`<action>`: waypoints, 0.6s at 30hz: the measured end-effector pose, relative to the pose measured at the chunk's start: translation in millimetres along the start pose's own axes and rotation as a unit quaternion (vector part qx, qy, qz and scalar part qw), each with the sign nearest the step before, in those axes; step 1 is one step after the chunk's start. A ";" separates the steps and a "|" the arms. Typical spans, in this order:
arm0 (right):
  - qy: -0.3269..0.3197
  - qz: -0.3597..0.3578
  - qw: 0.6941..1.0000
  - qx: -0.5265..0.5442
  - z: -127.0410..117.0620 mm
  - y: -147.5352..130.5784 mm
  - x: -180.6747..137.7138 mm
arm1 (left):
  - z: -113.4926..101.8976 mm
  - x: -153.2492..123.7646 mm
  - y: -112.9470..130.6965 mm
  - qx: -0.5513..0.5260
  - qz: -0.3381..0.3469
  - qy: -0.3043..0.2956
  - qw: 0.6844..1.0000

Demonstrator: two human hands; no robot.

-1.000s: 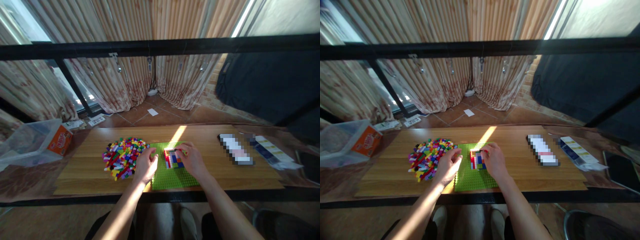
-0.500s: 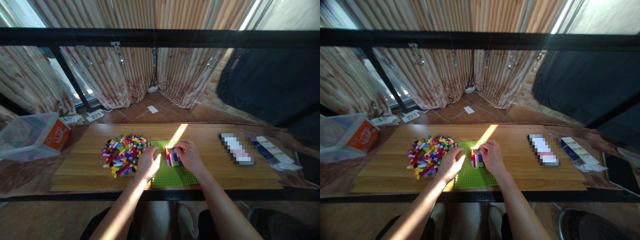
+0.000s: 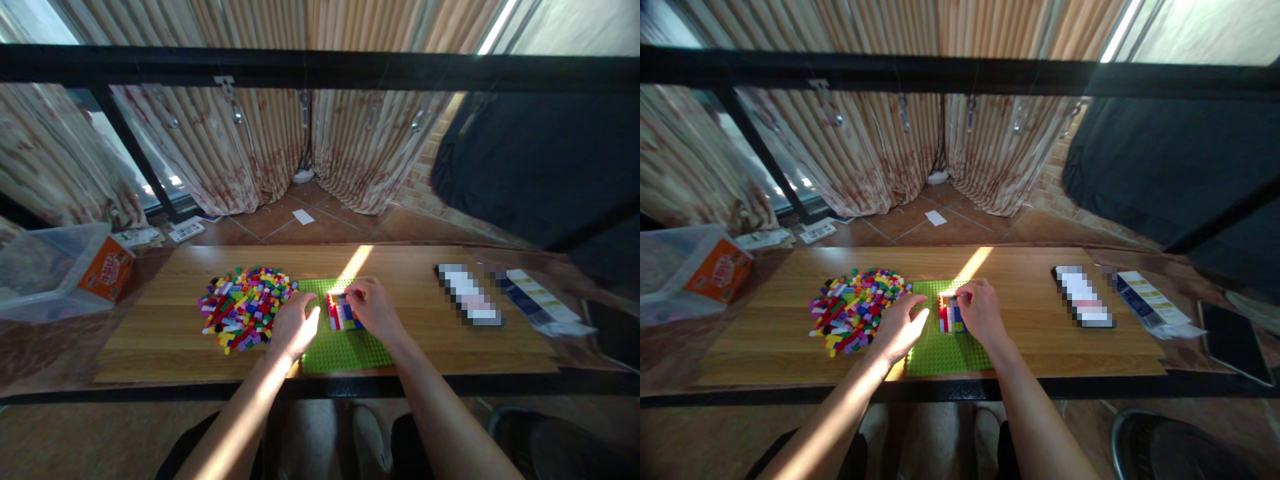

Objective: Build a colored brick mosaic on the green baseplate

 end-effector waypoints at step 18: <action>-0.009 0.209 0.960 0.189 22.6 27.9 0.2 | -3.5 -0.1 0.7 0.005 0.002 0.000 1.000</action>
Point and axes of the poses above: each hand's wrist, its own x-axis towards the middle knuckle, its own z-axis out of the palm, y = z × x, the point moved 7 cm from there along x, towards the middle knuckle, and after that the axes turned 5 degrees about -x, right-handed, at the moved point
